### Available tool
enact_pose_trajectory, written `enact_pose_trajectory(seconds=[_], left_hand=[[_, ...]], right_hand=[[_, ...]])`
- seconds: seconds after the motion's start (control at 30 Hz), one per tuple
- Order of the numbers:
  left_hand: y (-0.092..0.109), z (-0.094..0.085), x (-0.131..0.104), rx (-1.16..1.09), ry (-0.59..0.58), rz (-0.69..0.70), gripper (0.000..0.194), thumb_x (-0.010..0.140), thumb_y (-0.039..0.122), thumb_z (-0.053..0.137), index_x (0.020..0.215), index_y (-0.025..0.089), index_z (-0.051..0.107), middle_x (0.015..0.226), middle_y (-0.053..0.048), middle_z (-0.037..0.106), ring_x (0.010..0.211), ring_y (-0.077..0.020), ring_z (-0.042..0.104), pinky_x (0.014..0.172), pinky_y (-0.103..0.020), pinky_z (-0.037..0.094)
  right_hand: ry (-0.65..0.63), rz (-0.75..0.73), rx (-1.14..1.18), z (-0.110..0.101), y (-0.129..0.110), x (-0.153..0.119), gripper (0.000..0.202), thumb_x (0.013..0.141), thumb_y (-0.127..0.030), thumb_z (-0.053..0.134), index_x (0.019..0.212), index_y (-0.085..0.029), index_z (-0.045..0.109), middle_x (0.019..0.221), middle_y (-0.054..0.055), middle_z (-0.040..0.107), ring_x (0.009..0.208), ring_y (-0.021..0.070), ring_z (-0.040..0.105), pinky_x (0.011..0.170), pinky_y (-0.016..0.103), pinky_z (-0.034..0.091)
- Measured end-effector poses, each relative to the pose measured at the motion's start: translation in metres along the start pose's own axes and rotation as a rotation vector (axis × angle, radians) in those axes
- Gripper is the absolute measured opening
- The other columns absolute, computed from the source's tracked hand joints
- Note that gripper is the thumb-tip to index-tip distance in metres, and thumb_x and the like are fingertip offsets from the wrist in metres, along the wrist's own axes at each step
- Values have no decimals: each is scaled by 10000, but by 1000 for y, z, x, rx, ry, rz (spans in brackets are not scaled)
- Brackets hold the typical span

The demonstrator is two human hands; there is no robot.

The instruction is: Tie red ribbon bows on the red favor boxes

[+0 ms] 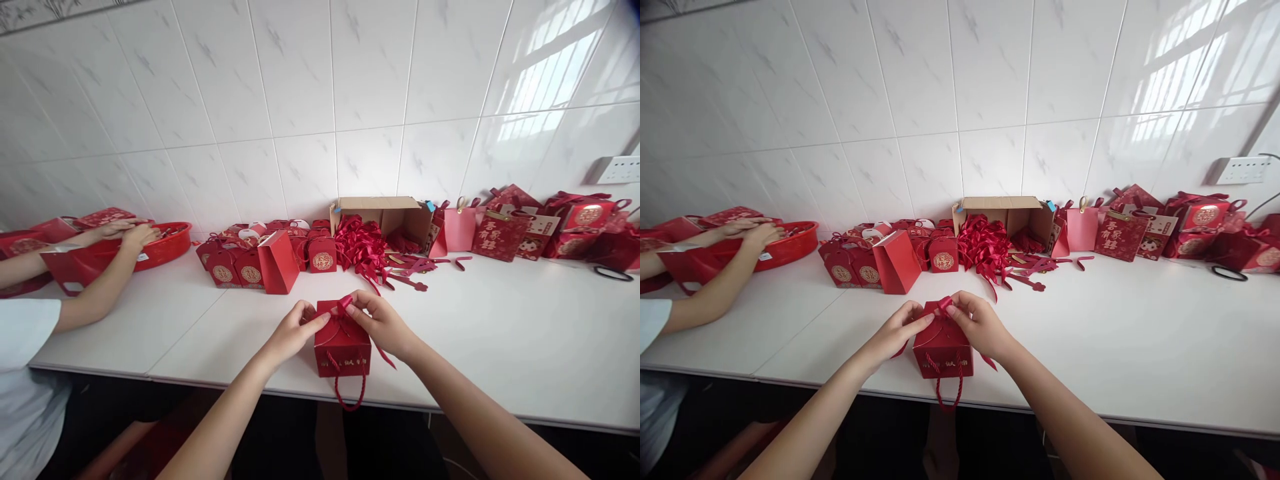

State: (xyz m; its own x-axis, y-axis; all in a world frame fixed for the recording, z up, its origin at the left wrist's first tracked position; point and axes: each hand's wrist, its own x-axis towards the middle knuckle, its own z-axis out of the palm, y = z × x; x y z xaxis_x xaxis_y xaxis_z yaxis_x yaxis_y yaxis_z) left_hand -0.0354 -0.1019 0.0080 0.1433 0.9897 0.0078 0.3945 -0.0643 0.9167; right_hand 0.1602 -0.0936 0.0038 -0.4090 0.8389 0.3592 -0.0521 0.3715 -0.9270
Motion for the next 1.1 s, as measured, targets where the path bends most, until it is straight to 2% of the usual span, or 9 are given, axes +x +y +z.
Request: enact_pose_trajectory(seconds=[0.1,0.23,0.33,0.57,0.73,0.83,0.93,1.03,1.1], left_hand=[[0,1,-1,-51,-54,-34,371,756,553,575,731,194,487,698,20,514,634,-132,517,600,-247,406],[7,-8,-4,-60,-60,-50,416,774,578,534,683,173,550,620,21,482,506,-98,412,480,-221,326],[13,-20,-10,-18,-19,-21,334,756,494,605,652,178,579,620,16,509,531,-108,421,481,-221,326],[45,-36,-24,536,130,487,145,817,324,565,787,239,678,843,-43,687,843,-222,577,768,-341,465],[83,-27,-1,725,-32,673,213,828,241,506,852,291,711,923,-26,693,966,-235,540,874,-385,437],[92,-17,26,669,-76,640,148,738,225,606,726,313,724,937,-2,687,1026,-251,524,957,-427,362],[84,-8,43,554,69,557,125,657,205,672,731,295,717,975,-9,674,1066,-280,514,993,-462,310],[65,-5,38,450,281,467,191,818,325,529,867,221,681,984,-71,656,1026,-282,539,943,-467,362],[49,-7,24,380,277,404,330,880,419,440,837,188,672,876,-73,676,879,-247,607,814,-393,457]], right_hand=[[-58,49,159,2,0,1,267,867,-460,540,842,-196,575,824,32,660,756,165,602,740,311,477],[91,191,148,11,-3,3,267,820,-459,572,812,-192,569,772,29,679,677,162,612,629,276,470],[194,204,15,18,-6,5,203,817,-385,548,758,-191,564,724,27,681,632,159,607,588,266,452],[236,183,-184,24,-7,11,96,757,-253,570,677,-201,580,661,35,699,627,187,640,603,293,468],[135,135,-222,18,-15,12,86,700,-150,564,643,-195,609,631,1,673,588,155,582,577,268,425],[80,97,-244,15,-19,8,106,712,-183,593,606,-190,595,625,-12,647,589,140,539,572,258,395],[93,112,-222,15,-18,5,216,797,-309,566,633,-177,616,660,15,663,595,143,540,577,263,390],[114,123,-186,17,-14,5,323,861,-386,493,670,-169,637,721,46,693,641,159,577,604,271,411],[110,115,-170,18,-13,6,342,869,-410,488,663,-173,622,728,47,694,670,167,592,614,270,420]])
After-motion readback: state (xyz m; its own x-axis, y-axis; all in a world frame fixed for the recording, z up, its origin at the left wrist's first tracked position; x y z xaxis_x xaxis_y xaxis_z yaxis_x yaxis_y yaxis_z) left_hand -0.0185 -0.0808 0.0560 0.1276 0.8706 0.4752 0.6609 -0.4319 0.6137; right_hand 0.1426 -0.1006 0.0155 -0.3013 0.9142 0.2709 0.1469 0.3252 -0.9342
